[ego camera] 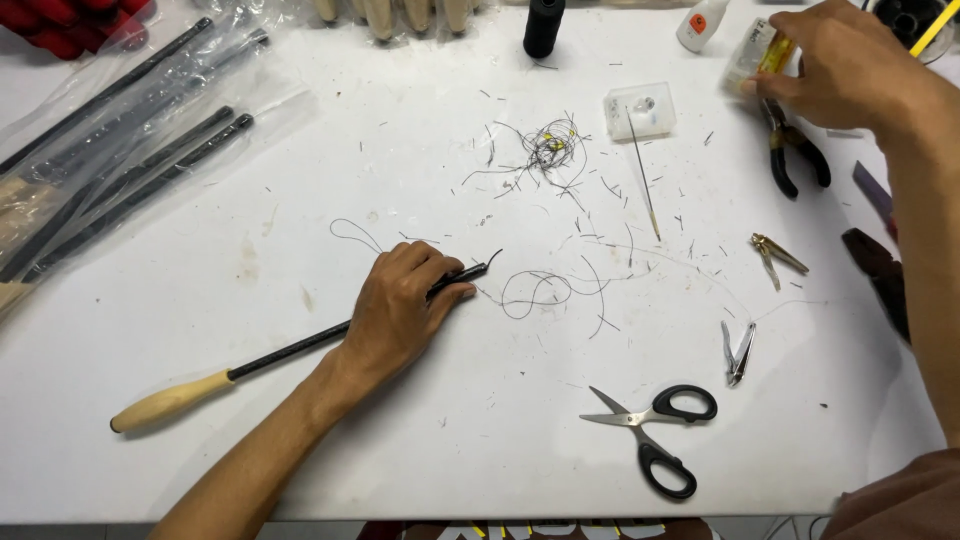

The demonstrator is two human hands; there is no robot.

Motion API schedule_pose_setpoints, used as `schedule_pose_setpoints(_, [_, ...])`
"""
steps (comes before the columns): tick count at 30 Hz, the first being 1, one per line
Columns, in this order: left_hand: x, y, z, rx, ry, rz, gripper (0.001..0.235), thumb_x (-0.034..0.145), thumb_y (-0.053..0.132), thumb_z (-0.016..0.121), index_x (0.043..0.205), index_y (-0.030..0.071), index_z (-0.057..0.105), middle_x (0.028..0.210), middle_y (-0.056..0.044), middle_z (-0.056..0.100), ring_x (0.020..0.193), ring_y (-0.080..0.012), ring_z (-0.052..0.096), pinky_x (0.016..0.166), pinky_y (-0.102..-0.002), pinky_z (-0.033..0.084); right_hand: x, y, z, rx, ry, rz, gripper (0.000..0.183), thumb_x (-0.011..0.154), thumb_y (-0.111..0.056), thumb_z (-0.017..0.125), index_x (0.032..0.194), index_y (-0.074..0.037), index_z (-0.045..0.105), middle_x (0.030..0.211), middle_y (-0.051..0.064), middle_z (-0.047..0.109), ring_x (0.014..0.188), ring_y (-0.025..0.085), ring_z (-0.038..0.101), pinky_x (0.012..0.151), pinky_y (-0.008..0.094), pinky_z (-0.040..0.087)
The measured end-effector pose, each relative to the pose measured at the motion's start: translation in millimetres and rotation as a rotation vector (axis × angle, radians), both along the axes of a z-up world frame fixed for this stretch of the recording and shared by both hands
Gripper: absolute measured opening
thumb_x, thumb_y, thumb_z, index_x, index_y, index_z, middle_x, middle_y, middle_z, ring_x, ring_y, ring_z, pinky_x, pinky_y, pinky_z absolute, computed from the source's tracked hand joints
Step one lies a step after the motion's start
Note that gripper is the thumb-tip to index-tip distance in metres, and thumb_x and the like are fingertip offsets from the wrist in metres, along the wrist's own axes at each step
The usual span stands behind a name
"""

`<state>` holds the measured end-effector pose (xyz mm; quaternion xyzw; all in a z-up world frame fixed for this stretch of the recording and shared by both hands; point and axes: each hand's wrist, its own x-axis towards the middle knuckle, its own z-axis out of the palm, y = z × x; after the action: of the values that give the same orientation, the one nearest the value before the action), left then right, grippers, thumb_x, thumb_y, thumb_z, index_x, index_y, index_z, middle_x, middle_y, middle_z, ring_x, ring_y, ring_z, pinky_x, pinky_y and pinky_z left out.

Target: The person assembles a fishing rod by inserting a metal wire into the rod's tip and securing it with pliers. They then select a small metal piece from a container, bend it with pliers, and attach it to the rod. The person continues to adjust and secure the components on the rod using pliers.

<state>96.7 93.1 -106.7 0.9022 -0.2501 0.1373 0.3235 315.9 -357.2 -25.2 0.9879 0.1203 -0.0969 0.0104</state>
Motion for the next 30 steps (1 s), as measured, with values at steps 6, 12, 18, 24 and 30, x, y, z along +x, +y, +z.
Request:
schedule_pose_setpoints(6, [-3, 0, 4, 0.018, -0.016, 0.016, 0.027, 0.091, 0.025, 0.081, 0.105, 0.005, 0.071, 0.093, -0.007, 0.066, 0.082, -0.0271, 0.060, 0.074, -0.041, 0.048, -53, -4, 22, -0.037, -0.111, 0.077, 0.075, 0.099, -0.040, 0.066, 0.157, 0.006, 0.053, 0.142, 0.036, 0.060, 0.140, 0.044, 0.048, 0.100, 0.057, 0.045])
schedule_pose_setpoints(12, [-18, -16, 26, -0.009, -0.193, 0.066, 0.036, 0.092, 0.034, 0.083, 0.111, 0.005, 0.070, 0.098, -0.009, 0.062, 0.083, -0.0260, 0.058, 0.074, -0.039, 0.046, -167, 70, 64, 0.105, 0.120, -0.056, 0.081, 0.087, -0.046, 0.064, 0.158, -0.013, 0.043, 0.151, 0.017, 0.046, 0.077, 0.035, 0.076, 0.080, 0.055, 0.063])
schedule_pose_setpoints(18, [-54, -68, 24, -0.024, -0.115, -0.117, 0.066, 0.091, 0.041, 0.082, 0.136, 0.000, 0.056, 0.121, -0.018, 0.063, 0.101, -0.0321, 0.061, 0.084, -0.044, 0.047, -247, 106, -3, 0.413, -0.171, 0.621, 0.070, 0.092, -0.036, 0.071, 0.149, -0.004, 0.047, 0.134, 0.027, 0.056, 0.111, 0.040, 0.064, 0.093, 0.047, 0.057])
schedule_pose_setpoints(24, [-46, -84, 8, 0.003, 0.051, -0.214, 0.082, 0.087, 0.035, 0.082, 0.150, 0.001, 0.041, 0.144, -0.021, 0.058, 0.106, -0.0353, 0.062, 0.083, -0.044, 0.046, -257, 120, -28, 0.406, -0.251, 0.681, 0.062, 0.097, -0.036, 0.069, 0.146, -0.005, 0.049, 0.135, 0.023, 0.055, 0.099, 0.035, 0.063, 0.088, 0.045, 0.052])
schedule_pose_setpoints(30, [-43, -86, 4, -0.046, 0.039, -0.226, 0.074, 0.082, 0.028, 0.082, 0.144, 0.004, 0.049, 0.129, -0.013, 0.069, 0.096, -0.0302, 0.060, 0.080, -0.041, 0.042, -263, 122, -27, 0.373, -0.155, 0.663, 0.059, 0.101, -0.032, 0.059, 0.150, -0.002, 0.042, 0.150, 0.024, 0.045, 0.099, 0.034, 0.058, 0.088, 0.046, 0.051])
